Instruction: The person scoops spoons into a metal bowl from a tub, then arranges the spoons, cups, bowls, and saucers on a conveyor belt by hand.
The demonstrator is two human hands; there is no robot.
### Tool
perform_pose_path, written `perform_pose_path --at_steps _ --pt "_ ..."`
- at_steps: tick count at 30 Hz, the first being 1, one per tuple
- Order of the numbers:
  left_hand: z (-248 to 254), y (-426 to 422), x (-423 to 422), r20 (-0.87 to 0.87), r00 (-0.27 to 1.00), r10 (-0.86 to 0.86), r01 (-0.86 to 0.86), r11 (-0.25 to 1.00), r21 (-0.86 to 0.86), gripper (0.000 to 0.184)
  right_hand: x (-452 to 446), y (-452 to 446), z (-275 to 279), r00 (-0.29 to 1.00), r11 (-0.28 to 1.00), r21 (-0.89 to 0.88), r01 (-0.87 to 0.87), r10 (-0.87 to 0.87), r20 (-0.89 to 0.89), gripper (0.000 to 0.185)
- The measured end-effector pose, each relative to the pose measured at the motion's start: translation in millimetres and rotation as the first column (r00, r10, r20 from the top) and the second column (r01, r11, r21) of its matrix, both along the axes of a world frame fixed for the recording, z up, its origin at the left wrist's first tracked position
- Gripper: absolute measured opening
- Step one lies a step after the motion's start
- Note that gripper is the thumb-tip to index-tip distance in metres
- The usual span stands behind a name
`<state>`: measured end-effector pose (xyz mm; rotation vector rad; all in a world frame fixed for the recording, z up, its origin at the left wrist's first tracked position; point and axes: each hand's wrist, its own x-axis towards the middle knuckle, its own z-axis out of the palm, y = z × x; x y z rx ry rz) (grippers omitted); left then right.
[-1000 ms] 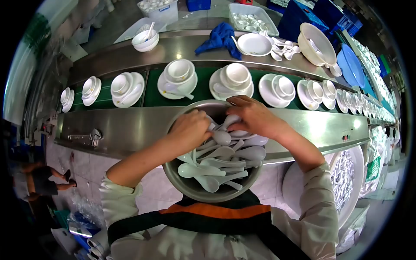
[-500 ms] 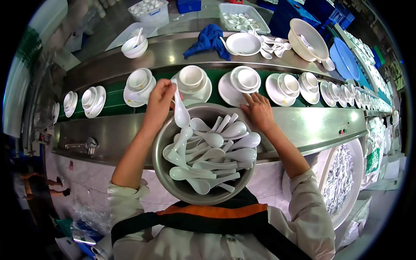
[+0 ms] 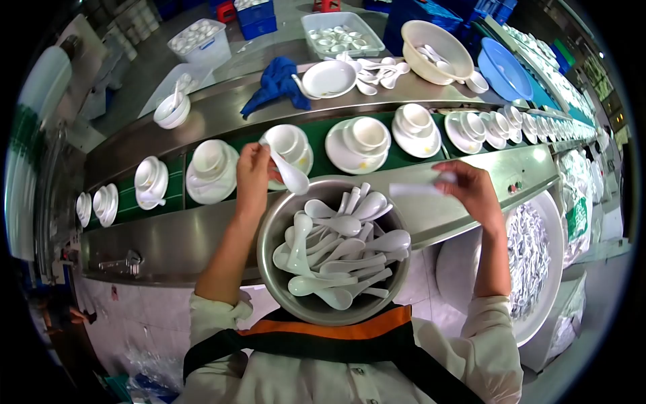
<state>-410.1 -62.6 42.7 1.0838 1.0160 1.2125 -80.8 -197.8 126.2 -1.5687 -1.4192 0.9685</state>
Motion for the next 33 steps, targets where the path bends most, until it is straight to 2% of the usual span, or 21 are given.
perform_pose_path --at_steps 1,2,3,4,7,9,11,12,13,14,15,17,18,19,21,23,25,27,29,31,33 --pt "-4 15 7 -0.095 0.993 0.073 -0.067 0.996 0.066 0.017 14 10 -12 0.979 0.996 0.017 0.086 -0.088 0.184 0.024" --pt "-12 30 15 -0.146 0.988 0.057 -0.042 0.994 0.101 0.017 29 26 -44 0.97 0.969 0.221 0.111 -0.154 0.189 0.019" --pt "-21 45 23 -0.197 0.979 0.046 -0.019 0.991 0.136 0.016 33 39 -62 0.916 0.966 0.223 0.129 -0.203 0.347 0.018" --pt "-39 60 32 -0.286 0.957 0.052 -0.006 0.987 0.161 0.015 38 52 -90 0.915 0.947 0.302 0.105 -0.211 0.343 0.017" --pt "-81 84 50 -0.536 0.844 -0.018 0.087 0.991 0.104 0.015 47 78 -143 0.829 0.926 0.364 -0.101 -0.124 0.545 0.022" --pt "-102 86 50 -0.435 0.885 -0.169 0.191 0.982 0.006 0.015 42 88 -152 0.763 0.873 0.426 -0.238 -0.103 0.638 0.028" --pt "-88 79 41 -0.513 0.822 -0.249 0.206 0.969 -0.139 0.02 14 77 -125 0.819 0.892 0.396 -0.218 -0.053 0.571 0.031" --pt "-84 76 33 -0.655 0.744 -0.13 0.169 0.986 -0.004 0.02 0 69 -100 0.86 0.906 0.374 -0.2 -0.021 0.51 0.035" --pt "-83 72 24 -0.764 0.645 0.004 0.153 0.979 0.134 0.019 -10 56 -76 0.91 0.94 0.218 -0.262 0.165 0.38 0.036" --pt "-81 67 16 -0.754 0.648 0.106 0.13 0.961 0.246 0.021 -19 43 -57 0.923 0.937 0.067 -0.343 0.322 0.212 0.038" --pt "-71 56 14 -0.754 0.648 0.107 0.13 0.96 0.248 0.021 -28 32 -46 0.923 0.937 0.069 -0.343 0.322 0.212 0.038" --pt "-35 27 15 -0.59 0.807 0.015 0.159 0.957 0.242 0.019 -39 17 -33 0.666 0.871 0.074 -0.485 0.312 0.678 0.035" --pt "-27 12 20 -0.503 0.858 -0.102 0.231 0.952 0.2 0.019 -37 13 -32 0.664 0.871 0.074 -0.485 0.312 0.679 0.035" --pt "-21 1 25 -0.402 0.89 -0.214 0.302 0.938 0.169 0.019 -34 11 -31 0.626 0.879 0.069 -0.472 0.279 0.728 0.031" --pt "-16 -10 32 -0.478 0.843 -0.248 0.388 0.895 0.22 0.018 -24 10 -23 0.583 0.884 0.067 -0.462 0.246 0.775 0.027" --pt "-9 -25 46 -0.541 0.814 -0.211 0.411 0.868 0.28 0.019 -4 5 -3 0.862 0.949 0.101 -0.298 0.222 0.456 0.02" --pt "4 -35 59 -0.535 0.825 -0.18 0.397 0.859 0.324 0.016 23 5 2 0.967 0.965 0.257 -0.052 -0.015 0.255 0.015" --pt "13 -40 69 -0.678 0.714 0.173 0.456 0.62 0.638 0.013 53 16 -18 0.974 0.952 0.225 0.208 -0.223 0.044 0.011" --pt "15 -49 78 -0.694 0.702 0.162 0.483 0.607 0.631 0.013 71 35 -70 0.934 0.916 0.284 0.284 -0.331 0.132 0.012" --pt "16 -59 83 -0.858 0.513 -0.018 0.737 0.523 0.429 0.014 74 52 -118 0.761 0.858 0.455 0.24 -0.457 0.461 0.015" --pt "15 -68 92 -0.901 0.433 -0.035 0.784 0.508 0.357 0.016 72 68 -153 0.721 0.837 0.528 0.145 -0.455 0.523 0.018"
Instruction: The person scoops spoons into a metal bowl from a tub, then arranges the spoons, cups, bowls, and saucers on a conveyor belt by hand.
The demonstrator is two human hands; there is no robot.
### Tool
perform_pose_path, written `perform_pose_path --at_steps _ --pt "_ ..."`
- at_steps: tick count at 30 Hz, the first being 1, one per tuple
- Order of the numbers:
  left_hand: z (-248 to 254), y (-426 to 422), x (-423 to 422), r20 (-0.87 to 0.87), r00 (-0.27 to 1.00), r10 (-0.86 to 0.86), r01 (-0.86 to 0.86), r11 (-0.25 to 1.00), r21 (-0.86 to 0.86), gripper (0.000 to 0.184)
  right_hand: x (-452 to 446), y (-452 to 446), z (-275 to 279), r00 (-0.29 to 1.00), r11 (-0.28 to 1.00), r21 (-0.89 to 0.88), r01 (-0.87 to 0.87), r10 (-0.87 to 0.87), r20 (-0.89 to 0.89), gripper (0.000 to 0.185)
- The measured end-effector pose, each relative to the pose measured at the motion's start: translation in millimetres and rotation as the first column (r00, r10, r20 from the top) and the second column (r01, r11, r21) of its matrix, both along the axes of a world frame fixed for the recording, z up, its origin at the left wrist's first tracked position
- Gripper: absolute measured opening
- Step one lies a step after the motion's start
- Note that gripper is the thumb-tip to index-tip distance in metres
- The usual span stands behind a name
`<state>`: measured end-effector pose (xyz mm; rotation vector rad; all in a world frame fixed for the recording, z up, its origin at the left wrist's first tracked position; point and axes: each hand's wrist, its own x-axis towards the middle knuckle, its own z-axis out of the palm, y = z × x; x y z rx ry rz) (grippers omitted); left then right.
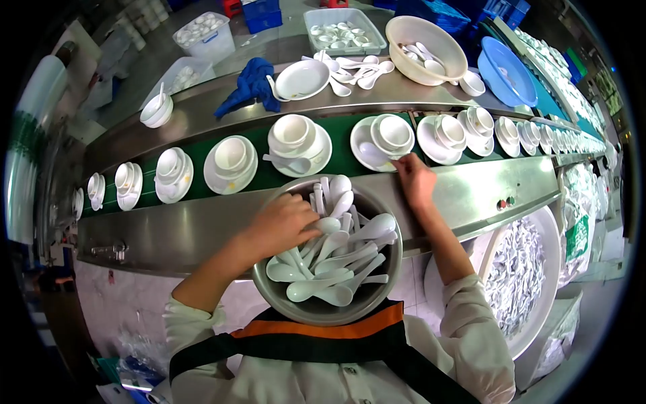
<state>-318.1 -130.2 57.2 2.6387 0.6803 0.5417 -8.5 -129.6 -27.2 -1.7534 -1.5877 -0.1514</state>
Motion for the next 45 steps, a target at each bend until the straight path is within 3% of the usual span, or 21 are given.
perform_pose_path --at_steps 6,8,10,11,12,15,16,18,20,24,26,28,31,32,35,37,38,40,42,44,45 --pt "5 -5 7 -0.147 0.989 -0.01 -0.029 0.964 -0.265 0.019 -28 14 40 0.958 0.947 -0.242 -0.211 0.25 0.143 0.026" --pt "20 -3 9 -0.103 0.995 0.018 -0.048 0.952 -0.301 0.016 -42 12 67 0.745 0.715 -0.293 -0.635 0.468 -0.475 0.037" --pt "36 4 5 -0.004 0.974 0.229 -0.202 0.851 -0.485 0.016 -64 7 89 0.543 0.517 -0.197 -0.833 0.695 -0.472 0.042" --pt "33 14 -1 0.105 0.936 0.337 -0.241 0.827 -0.507 0.015 -71 6 97 0.56 0.498 -0.275 -0.823 0.791 -0.244 0.038" --pt "29 26 -6 0.209 0.875 0.437 -0.272 0.801 -0.533 0.014 -72 4 98 0.562 0.5 -0.272 -0.822 0.791 -0.244 0.038" --pt "11 63 -13 0.4 0.648 0.648 -0.185 0.644 -0.742 0.012 -68 -6 105 0.659 0.639 -0.371 -0.673 0.747 0.091 0.033" --pt "-5 73 -13 0.418 0.604 0.679 -0.135 0.604 -0.786 0.014 -61 -9 110 0.665 0.647 -0.381 -0.66 0.739 0.104 0.033" --pt "-20 68 9 0.38 0.57 0.729 -0.073 0.505 -0.86 0.021 -50 -20 119 0.729 0.635 -0.408 -0.656 0.674 -0.122 0.037" --pt "-24 68 28 0.406 0.554 0.727 -0.006 0.491 -0.871 0.017 -48 -24 120 0.722 0.643 -0.378 -0.666 0.683 -0.111 0.043" --pt "-25 63 82 0.534 0.572 0.623 0.142 0.566 -0.812 0.015 -31 -22 98 0.669 0.69 -0.215 -0.691 0.723 0.17 0.042" --pt "-31 68 92 0.42 0.661 0.622 0.063 0.512 -0.857 0.017 -12 -26 100 0.784 0.741 -0.429 -0.517 0.61 0.11 0.036" --pt "-44 81 99 0.243 0.767 0.594 -0.089 0.473 -0.876 0.02 7 -32 108 0.78 0.757 -0.418 -0.502 0.605 0.158 0.034" --pt "-74 103 108 0.076 0.802 0.593 -0.254 0.454 -0.854 0.021 35 -37 124 0.799 0.785 -0.202 -0.586 0.601 0.017 0.029" --pt "-79 107 111 0.008 0.825 0.565 -0.306 0.458 -0.835 0.02 47 -37 122 0.781 0.778 -0.146 -0.611 0.563 -0.269 0.024" --pt "-90 119 102 -0.095 0.837 0.538 -0.378 0.445 -0.811 0.017 80 -25 110 0.772 0.85 -0.089 -0.519 0.422 -0.475 0.02" --pt "-87 121 87 -0.16 0.847 0.507 -0.426 0.467 -0.775 0.014 94 -4 69 0.842 0.886 -0.147 -0.439 0.349 -0.411 0.016" --pt "-79 117 79 -0.261 0.821 0.508 -0.538 0.536 -0.65 0.012 95 3 55 0.914 0.877 -0.282 -0.39 0.331 -0.235 0.015" --pt "-54 90 75 -0.029 0.753 0.657 -0.651 0.737 -0.182 0.018 106 25 9 0.875 0.872 -0.205 -0.444 0.471 0.112 0.019" --pt "-5 54 87 0.007 0.757 0.653 -0.631 0.734 -0.25 0.02 100 29 4 0.851 0.868 -0.151 -0.473 0.494 0.176 0.025" --pt "26 20 104 -0.056 0.796 0.603 -0.587 0.746 -0.314 0.025 79 14 39 0.839 0.823 -0.175 -0.541 0.543 -0.038 0.033" --pt "25 10 110 -0.169 0.816 0.553 -0.577 0.759 -0.302 0.027 74 6 60 0.747 0.71 -0.249 -0.658 0.574 -0.336 0.039"
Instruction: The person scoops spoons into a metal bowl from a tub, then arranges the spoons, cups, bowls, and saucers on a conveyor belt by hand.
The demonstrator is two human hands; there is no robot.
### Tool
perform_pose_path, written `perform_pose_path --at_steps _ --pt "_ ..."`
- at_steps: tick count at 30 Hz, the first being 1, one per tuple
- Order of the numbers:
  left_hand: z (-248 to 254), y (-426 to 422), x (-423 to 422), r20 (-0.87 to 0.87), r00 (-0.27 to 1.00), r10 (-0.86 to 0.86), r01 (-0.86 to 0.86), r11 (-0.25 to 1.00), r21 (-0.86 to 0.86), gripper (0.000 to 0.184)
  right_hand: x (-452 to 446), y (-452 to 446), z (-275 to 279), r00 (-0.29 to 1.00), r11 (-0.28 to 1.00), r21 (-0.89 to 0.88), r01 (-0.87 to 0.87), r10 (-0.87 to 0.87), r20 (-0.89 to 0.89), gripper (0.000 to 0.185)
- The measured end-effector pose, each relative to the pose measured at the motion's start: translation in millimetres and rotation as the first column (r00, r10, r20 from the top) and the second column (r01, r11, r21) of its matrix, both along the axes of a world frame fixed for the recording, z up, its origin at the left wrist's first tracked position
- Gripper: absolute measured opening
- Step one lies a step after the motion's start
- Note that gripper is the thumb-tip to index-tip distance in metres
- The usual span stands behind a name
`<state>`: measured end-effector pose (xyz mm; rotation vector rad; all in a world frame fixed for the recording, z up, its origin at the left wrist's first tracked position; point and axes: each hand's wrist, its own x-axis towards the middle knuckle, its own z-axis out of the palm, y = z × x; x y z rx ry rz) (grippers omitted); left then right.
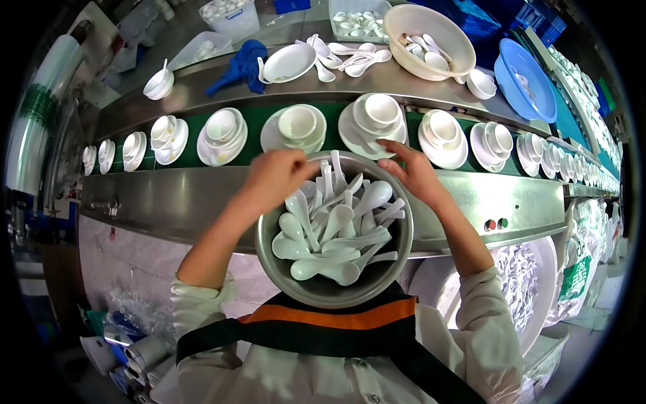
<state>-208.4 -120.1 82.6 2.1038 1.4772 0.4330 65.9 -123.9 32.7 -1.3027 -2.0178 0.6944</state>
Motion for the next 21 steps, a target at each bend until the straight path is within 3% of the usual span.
perform_pose_path --at_steps 1,2,3,4,5,7,9,10,11,13,14,15,17,19,20,21 --pt "2 -8 9 -0.072 0.997 -0.019 0.018 1.0 -0.021 0.028 -3 -9 19 0.977 0.964 -0.237 -0.118 0.07 -0.203 0.045" --pt "-1 -11 19 -0.118 0.992 -0.042 0.039 0.999 -0.03 0.026 -4 -16 30 0.974 0.957 -0.208 -0.202 0.175 -0.143 0.043" --pt "-5 -11 26 -0.164 0.984 -0.07 0.065 0.997 -0.034 0.025 -6 -22 39 0.976 0.959 -0.205 -0.194 0.168 -0.139 0.043" --pt "-9 -13 30 -0.16 0.984 -0.08 0.077 0.997 -0.026 0.025 -9 -29 48 0.972 0.987 -0.097 -0.125 0.142 0.186 0.039" --pt "-13 -15 35 -0.096 0.992 -0.078 0.078 0.997 -0.007 0.022 -10 -34 55 0.87 0.996 0.024 -0.088 0.065 0.489 0.035" --pt "-15 -16 39 -0.02 0.996 -0.087 0.087 0.996 0.017 0.02 -3 -41 61 0.883 0.996 0.072 -0.054 0.014 0.468 0.031" --pt "-14 -15 31 0.126 0.988 -0.084 0.088 0.996 -0.026 0.018 9 -47 63 0.992 0.999 0.037 0.032 -0.036 0.119 0.032" --pt "-12 -16 28 0.167 0.975 -0.147 0.14 0.989 0.057 0.015 17 -49 67 0.997 0.997 -0.044 0.064 -0.065 -0.035 0.03" --pt "-11 -15 27 0.167 0.974 -0.152 0.144 0.988 0.058 0.015 28 -49 68 0.981 0.986 -0.154 0.069 -0.095 -0.169 0.027" --pt "-7 -13 24 0.457 0.852 -0.254 0.151 0.956 0.25 0.016 55 -42 51 0.857 0.936 -0.353 0.002 -0.183 -0.481 0.025" --pt "6 -14 20 0.503 0.857 -0.11 0.152 0.987 -0.043 0.016 66 -35 43 0.783 0.907 -0.416 -0.065 -0.212 -0.585 0.022" --pt "2 -7 16 0.568 0.818 -0.084 0.148 0.987 -0.066 0.016 73 -26 36 0.776 0.882 -0.47 -0.048 -0.264 -0.573 0.019" --pt "5 7 13 0.767 0.632 0.11 0.173 0.945 -0.279 0.018 78 -10 6 0.751 0.856 -0.516 -0.018 -0.329 -0.573 0.017" --pt "4 27 9 0.731 0.661 0.17 0.145 0.927 -0.347 0.021 84 9 -47 0.845 0.906 -0.423 -0.006 -0.221 -0.486 0.017" --pt "0 33 11 0.742 0.64 0.197 0.129 0.925 -0.357 0.022 74 15 -56 0.936 0.97 -0.233 0.073 -0.148 -0.321 0.02" --pt "-6 38 14 0.743 0.641 0.195 0.127 0.927 -0.352 0.022 69 20 -62 0.988 0.994 0.055 0.097 -0.103 0.119 0.024"
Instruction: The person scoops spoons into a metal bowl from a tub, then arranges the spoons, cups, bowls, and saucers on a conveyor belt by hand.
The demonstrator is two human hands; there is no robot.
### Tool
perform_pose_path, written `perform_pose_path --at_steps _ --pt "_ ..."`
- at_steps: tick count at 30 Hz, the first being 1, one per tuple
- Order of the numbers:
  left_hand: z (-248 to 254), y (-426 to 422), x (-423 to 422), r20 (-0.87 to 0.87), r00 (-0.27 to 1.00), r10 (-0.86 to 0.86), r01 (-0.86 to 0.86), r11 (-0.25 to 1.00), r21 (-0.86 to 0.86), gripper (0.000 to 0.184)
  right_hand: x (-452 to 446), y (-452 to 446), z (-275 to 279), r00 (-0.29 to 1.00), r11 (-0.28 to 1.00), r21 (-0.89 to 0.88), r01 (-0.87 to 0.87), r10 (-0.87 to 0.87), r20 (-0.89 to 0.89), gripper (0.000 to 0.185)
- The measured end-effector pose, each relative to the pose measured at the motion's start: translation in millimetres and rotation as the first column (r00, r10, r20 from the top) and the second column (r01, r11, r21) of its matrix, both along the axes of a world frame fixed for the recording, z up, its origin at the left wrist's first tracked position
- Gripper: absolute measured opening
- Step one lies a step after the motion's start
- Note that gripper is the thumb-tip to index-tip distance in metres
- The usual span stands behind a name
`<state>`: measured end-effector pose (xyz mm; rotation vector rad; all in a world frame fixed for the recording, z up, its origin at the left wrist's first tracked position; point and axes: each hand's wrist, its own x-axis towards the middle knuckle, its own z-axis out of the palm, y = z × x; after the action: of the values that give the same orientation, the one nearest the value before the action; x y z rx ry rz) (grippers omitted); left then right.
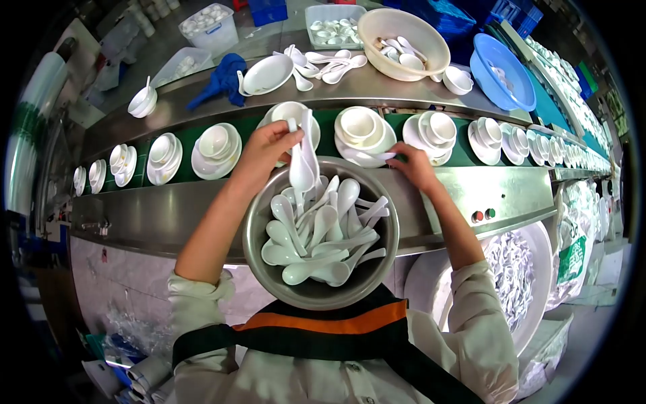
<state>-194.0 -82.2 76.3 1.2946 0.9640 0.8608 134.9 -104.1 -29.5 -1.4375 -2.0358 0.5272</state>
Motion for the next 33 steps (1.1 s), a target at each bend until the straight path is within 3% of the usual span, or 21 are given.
perform_pose_path --at_steps 2,4,5,6,8,10,12,13,15,17,18,21,25,28,30,32,33 --pt "-9 6 10 0.063 0.997 -0.041 0.047 0.994 -0.101 0.018 -26 9 9 0.972 0.904 0.413 -0.115 0.016 0.235 0.03" --pt "-1 7 25 0.005 0.998 -0.07 0.07 0.993 -0.097 0.017 -54 5 30 0.993 0.941 0.333 -0.052 0.013 0.118 0.033" --pt "-1 11 31 0.018 0.997 -0.076 0.078 0.992 -0.095 0.017 -67 0 51 0.996 0.999 0.033 -0.006 0.009 -0.09 0.032" --pt "-2 14 39 0.031 0.996 -0.083 0.085 0.992 -0.093 0.017 -76 -4 61 0.996 0.999 0.032 -0.005 0.008 -0.089 0.032" --pt "1 16 59 0.11 0.99 -0.088 0.096 0.992 -0.077 0.018 -83 -10 73 0.873 0.929 -0.311 -0.201 0.026 -0.487 0.033" --pt "2 21 72 0.109 0.985 -0.136 0.141 0.989 -0.044 0.018 -76 -10 68 0.865 0.939 -0.293 -0.182 0.012 -0.501 0.031" --pt "7 22 85 0.189 0.979 -0.074 0.084 0.995 -0.049 0.015 -60 -12 64 0.605 0.917 -0.389 -0.09 -0.26 -0.753 0.027" --pt "3 26 88 0.189 0.98 -0.058 0.065 0.997 -0.032 0.016 -54 -20 73 0.535 0.894 -0.448 -0.024 -0.367 -0.761 0.026" --pt "-9 41 90 0.102 0.991 -0.086 0.09 0.995 -0.032 0.022 -16 -29 65 0.673 0.87 -0.455 0.19 -0.453 -0.584 0.03" --pt "-24 58 95 0.022 0.995 -0.102 0.104 0.991 -0.084 0.022 23 -37 48 0.787 0.829 -0.292 0.477 -0.551 -0.277 0.032" --pt "-32 65 97 -0.036 0.995 -0.097 0.093 0.99 -0.105 0.022 46 -36 33 0.836 0.829 0.137 0.542 -0.548 0.013 0.027" --pt "-64 87 104 -0.193 0.972 -0.131 0.086 0.97 -0.228 0.021 82 -30 19 0.654 0.757 0.228 0.612 -0.647 0.393 0.027" --pt "-86 111 103 -0.227 0.951 -0.21 0.109 0.915 -0.389 0.031 81 -15 3 0.552 0.788 0.307 0.533 -0.6 0.579 0.03" --pt "-82 113 89 -0.302 0.903 -0.305 0.152 0.885 -0.44 0.04 63 -22 10 0.535 0.772 0.297 0.561 -0.613 0.582 0.029" --pt "-73 112 70 -0.469 0.828 -0.309 0.16 0.93 -0.331 0.045 62 -31 18 0.571 0.763 0.342 0.548 -0.64 0.514 0.027" --pt "-58 96 46 -0.495 0.836 -0.238 0.156 0.967 -0.202 0.041 69 -39 28 0.66 0.758 0.361 0.544 -0.652 0.374 0.025" --pt "-54 90 30 -0.499 0.844 -0.199 0.152 0.979 -0.133 0.039 77 -38 30 0.681 0.745 0.282 0.605 -0.667 0.303 0.024"
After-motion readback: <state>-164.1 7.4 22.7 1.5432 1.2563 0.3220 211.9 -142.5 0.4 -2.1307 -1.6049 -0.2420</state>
